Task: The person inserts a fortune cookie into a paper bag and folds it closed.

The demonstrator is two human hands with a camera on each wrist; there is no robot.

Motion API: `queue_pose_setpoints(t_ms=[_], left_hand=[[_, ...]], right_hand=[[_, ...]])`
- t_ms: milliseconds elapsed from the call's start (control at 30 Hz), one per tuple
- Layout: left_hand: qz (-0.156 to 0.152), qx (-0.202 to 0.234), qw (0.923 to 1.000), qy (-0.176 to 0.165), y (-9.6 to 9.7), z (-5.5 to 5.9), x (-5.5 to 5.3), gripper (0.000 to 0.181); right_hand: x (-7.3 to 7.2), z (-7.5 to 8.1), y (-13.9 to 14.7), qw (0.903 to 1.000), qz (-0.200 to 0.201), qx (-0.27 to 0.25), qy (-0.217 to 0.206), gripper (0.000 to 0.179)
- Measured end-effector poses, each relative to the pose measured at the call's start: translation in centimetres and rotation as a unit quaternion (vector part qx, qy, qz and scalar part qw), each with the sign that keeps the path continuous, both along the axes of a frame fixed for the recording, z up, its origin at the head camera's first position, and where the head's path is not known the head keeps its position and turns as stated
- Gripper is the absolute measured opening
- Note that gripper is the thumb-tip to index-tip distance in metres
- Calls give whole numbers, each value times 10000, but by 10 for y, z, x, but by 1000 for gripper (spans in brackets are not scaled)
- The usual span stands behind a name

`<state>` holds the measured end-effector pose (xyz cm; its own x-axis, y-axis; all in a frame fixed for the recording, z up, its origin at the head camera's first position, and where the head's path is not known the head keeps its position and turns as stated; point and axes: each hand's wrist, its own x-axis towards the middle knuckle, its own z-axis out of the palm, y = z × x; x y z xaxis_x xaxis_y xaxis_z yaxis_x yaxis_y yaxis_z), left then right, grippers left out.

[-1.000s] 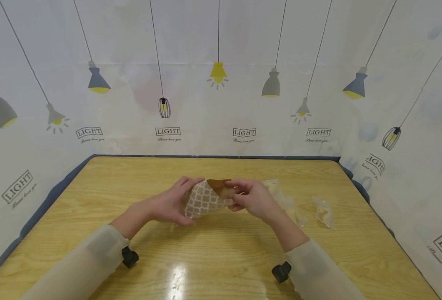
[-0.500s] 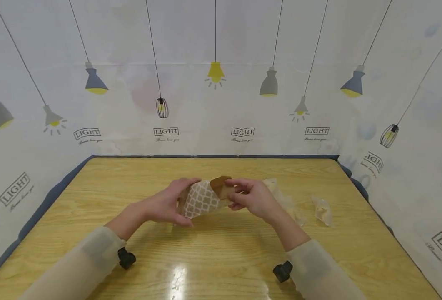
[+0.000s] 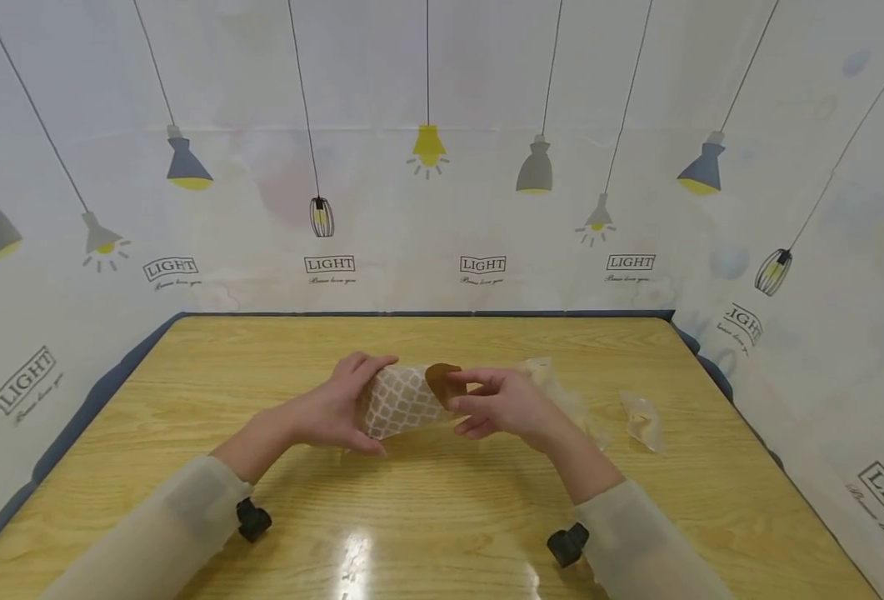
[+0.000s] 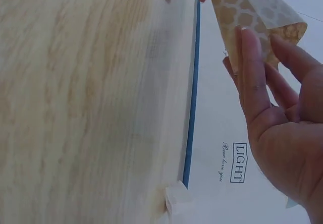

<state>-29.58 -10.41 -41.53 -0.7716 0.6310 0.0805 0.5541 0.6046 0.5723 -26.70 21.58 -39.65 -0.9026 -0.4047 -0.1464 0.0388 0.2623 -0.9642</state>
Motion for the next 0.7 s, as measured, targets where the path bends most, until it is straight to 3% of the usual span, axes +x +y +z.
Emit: queue_pose_setpoints(t_ms=[100, 333, 533, 700], left_hand=[[-38, -31, 9999, 100, 0, 1, 0, 131], [-149, -21, 9996, 231, 2, 0, -2, 134], [-118, -23, 9998, 184, 2, -2, -2, 139], [-94, 11, 9999, 116, 2, -1, -2, 142]], right_hand=[[0, -2, -1, 10000, -12, 33, 24, 54], [-3, -5, -6, 9941, -687, 604, 581, 41], [-1, -6, -9, 9978, -450, 46, 487, 49], [1, -5, -10, 9968, -456, -43, 656, 51]])
